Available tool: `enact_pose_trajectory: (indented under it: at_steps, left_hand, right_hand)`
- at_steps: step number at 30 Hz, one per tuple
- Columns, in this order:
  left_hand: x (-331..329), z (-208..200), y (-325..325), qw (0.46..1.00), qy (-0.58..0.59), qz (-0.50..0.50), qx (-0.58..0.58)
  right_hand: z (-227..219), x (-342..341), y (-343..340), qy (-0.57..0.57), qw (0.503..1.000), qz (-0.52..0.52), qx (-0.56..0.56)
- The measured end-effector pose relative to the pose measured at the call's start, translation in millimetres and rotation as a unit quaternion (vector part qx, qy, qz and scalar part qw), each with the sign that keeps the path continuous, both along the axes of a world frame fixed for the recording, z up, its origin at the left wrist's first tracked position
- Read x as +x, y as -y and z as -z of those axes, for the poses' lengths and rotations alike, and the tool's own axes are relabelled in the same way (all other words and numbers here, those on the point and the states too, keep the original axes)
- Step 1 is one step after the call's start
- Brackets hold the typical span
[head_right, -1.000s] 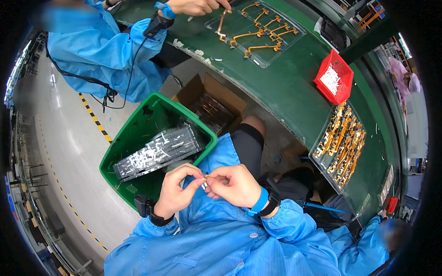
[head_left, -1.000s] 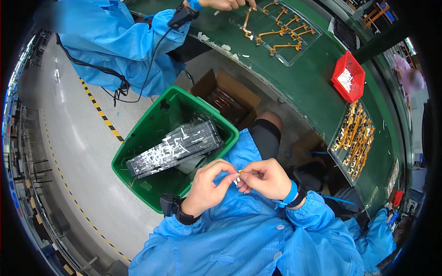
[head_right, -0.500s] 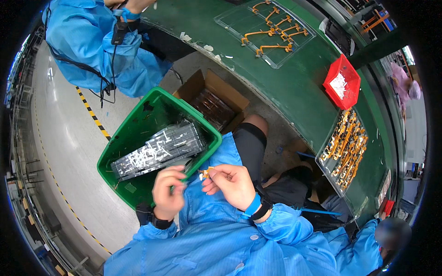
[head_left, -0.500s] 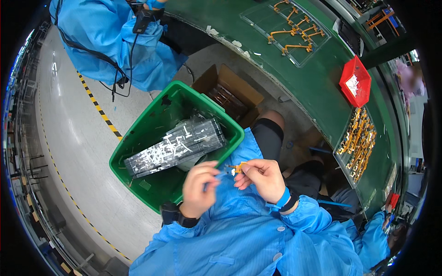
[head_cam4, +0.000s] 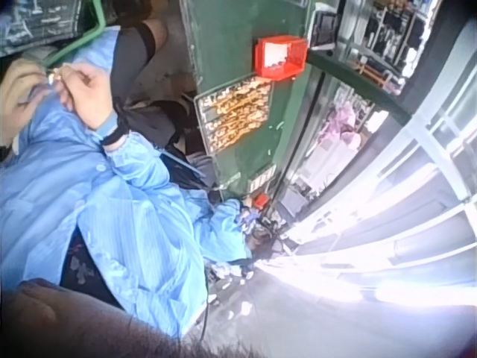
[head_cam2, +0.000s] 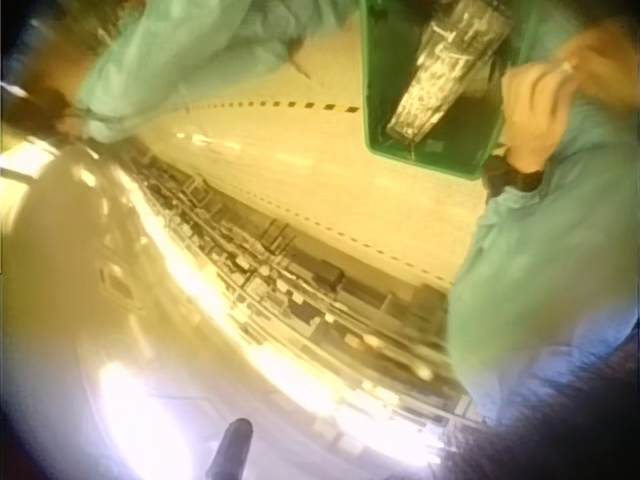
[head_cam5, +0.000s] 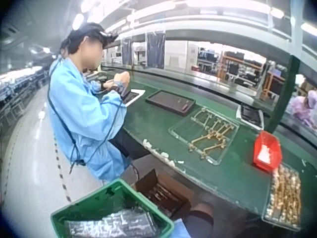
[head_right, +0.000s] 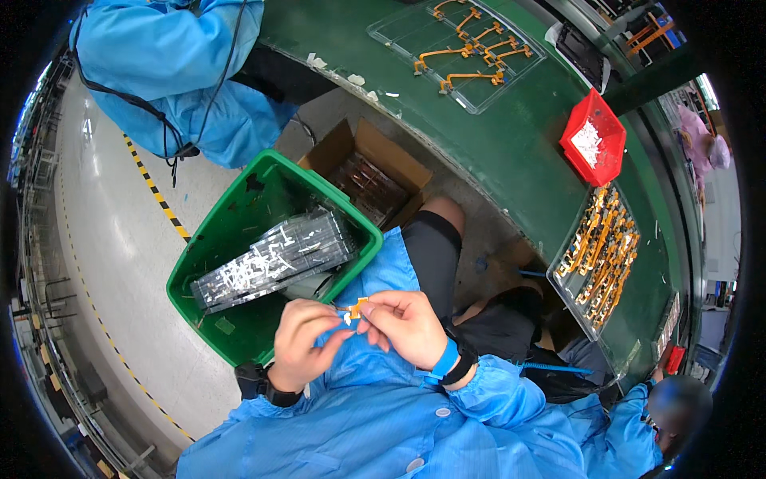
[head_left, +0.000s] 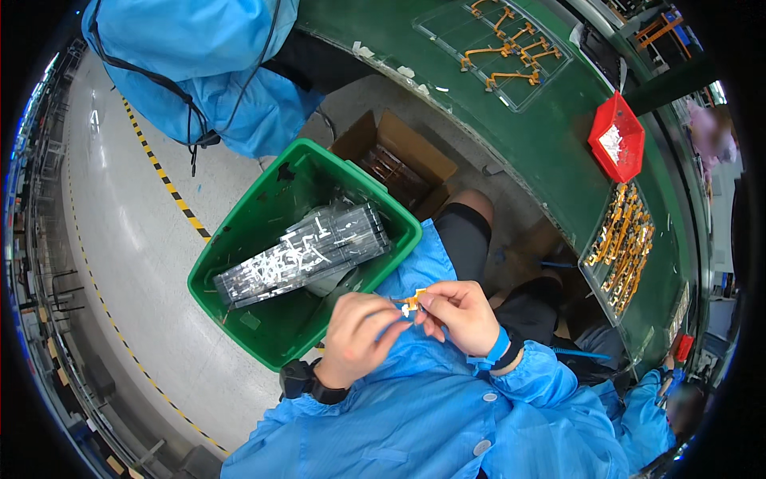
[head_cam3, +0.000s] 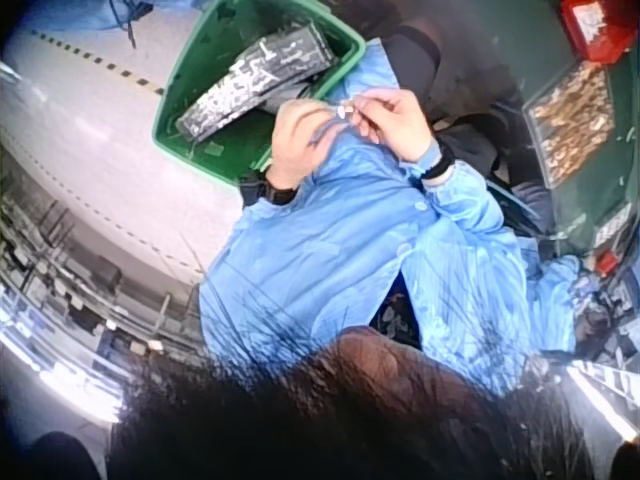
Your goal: The recorder is assembling small electronic components or connectors at a factory workbench.
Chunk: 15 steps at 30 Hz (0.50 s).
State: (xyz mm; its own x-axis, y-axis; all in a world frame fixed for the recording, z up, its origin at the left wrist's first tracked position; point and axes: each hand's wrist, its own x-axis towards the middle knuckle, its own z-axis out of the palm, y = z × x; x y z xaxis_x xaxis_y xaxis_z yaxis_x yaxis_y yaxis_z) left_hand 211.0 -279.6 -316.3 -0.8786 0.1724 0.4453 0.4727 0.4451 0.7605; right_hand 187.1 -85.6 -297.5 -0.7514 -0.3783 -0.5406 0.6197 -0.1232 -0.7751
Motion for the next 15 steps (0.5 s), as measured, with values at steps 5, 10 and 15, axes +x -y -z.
enact_pose_trajectory:
  at_steps: [5,10,15]
  left_hand:
    - [-5,0,-15,0.997,-0.053,0.031,-0.056]
    - [-8,-1,-23,0.999,0.026,0.028,-0.019]
    - [-19,-6,-29,0.997,0.036,0.059,-0.039]
  right_hand:
    - [-5,5,-8,0.019,0.999,0.026,-0.010]
    - [-3,7,-17,0.010,0.999,0.037,-0.010]
    - [0,7,-27,-0.005,0.999,0.030,-0.013]
